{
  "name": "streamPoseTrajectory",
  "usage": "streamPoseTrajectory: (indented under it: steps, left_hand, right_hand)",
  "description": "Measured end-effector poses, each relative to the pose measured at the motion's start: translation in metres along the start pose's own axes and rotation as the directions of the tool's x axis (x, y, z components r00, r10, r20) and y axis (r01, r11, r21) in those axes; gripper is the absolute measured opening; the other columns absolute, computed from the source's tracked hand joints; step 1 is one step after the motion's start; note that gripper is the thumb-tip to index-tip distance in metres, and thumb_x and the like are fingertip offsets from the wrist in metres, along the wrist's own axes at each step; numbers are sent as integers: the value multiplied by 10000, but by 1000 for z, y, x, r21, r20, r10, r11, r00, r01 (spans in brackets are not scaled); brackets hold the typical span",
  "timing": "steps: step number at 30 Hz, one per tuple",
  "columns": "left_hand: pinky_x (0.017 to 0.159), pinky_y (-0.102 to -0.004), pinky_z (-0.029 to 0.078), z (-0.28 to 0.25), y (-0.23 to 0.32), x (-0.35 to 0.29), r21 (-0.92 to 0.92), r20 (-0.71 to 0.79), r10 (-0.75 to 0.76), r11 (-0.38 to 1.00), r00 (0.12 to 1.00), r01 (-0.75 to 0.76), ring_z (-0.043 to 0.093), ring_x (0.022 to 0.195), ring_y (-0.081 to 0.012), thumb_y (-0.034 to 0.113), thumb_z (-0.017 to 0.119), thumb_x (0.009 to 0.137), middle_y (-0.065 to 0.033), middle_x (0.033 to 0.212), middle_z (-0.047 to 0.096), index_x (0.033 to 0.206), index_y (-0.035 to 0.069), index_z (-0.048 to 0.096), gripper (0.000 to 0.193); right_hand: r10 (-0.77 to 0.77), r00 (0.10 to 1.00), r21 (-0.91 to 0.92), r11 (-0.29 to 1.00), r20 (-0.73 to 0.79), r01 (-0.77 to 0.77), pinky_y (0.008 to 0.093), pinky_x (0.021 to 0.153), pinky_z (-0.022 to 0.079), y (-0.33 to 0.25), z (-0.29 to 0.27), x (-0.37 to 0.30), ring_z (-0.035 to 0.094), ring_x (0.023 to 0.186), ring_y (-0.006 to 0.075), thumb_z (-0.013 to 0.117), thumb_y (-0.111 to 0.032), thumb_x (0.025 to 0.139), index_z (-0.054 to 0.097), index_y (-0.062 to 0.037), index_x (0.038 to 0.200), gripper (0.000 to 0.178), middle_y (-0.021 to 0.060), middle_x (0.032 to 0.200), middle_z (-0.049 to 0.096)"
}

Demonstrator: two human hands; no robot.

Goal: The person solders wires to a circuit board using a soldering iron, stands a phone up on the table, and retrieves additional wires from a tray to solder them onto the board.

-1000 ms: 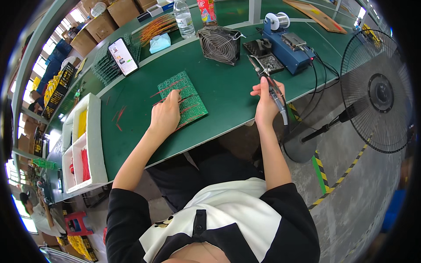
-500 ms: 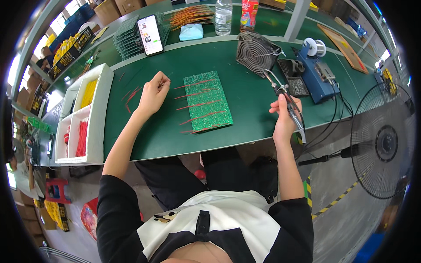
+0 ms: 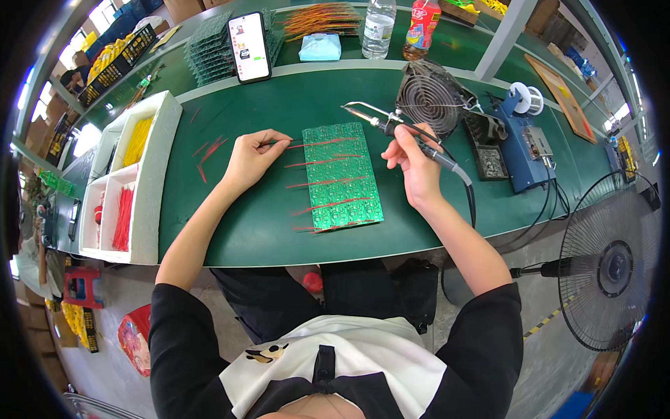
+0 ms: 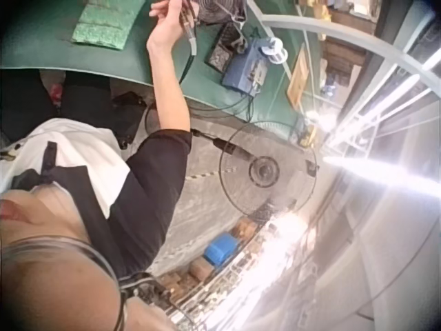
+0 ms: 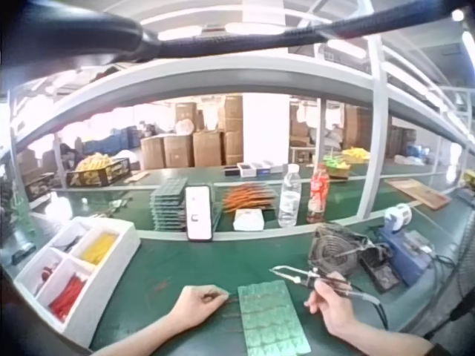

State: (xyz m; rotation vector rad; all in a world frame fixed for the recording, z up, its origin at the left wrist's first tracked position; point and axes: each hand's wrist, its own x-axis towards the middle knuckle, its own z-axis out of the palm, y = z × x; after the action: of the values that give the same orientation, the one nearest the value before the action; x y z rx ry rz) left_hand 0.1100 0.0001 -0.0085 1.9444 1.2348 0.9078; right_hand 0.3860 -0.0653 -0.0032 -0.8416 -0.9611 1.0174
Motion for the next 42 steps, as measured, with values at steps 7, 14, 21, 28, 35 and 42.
streamPoseTrajectory:
  steps: [7,14,21,28,35,42]
  left_hand:
    - [417,-241,239,-1,-4,-3,19,-37,41,999,998,-41,241,439,-56,109,619,768,0,454,334,885,46,686,150]
    - [419,-196,191,-7,3,-4,18,-3,-19,1000,1000,19,231,476,1,61,607,794,73,562,488,902,16,676,136]
    - [427,-196,208,-4,-6,-3,33,-4,-37,999,999,37,264,492,2,63,613,795,48,615,538,890,6,669,124]
    - [488,-220,238,-2,-1,-5,122,-123,71,991,990,-56,283,558,-57,74,628,788,25,634,362,890,66,681,116]
    - [477,-222,225,-2,-2,-5,61,-113,46,997,992,-39,278,546,-48,56,631,771,32,625,392,855,55,681,98]
    - [469,-213,209,-3,-4,-5,7,-101,51,999,994,-50,260,532,-31,30,626,760,42,624,427,858,34,676,110]
  right_hand:
    - [113,987,24,993,112,-116,233,475,439,15,9,-4,507,463,125,565,-144,866,456,-61,833,140,80,599,556]
    - [119,989,-56,992,88,-115,192,387,299,15,7,-3,425,426,68,567,-113,851,467,-55,820,119,75,582,547]
    - [160,981,-77,985,110,-152,186,389,297,12,10,-6,403,420,62,562,-114,855,473,-49,835,112,66,570,532]
    - [159,979,-193,972,126,-133,175,403,339,13,17,-8,456,455,51,616,-88,827,474,-42,826,149,41,581,538]
    - [127,983,-244,965,134,-92,171,403,333,12,18,-9,470,478,41,634,-118,821,483,-47,813,167,19,602,535]
    - [188,970,-273,951,154,-141,167,403,316,7,19,-9,470,488,32,636,-139,823,483,-48,808,179,14,607,535]
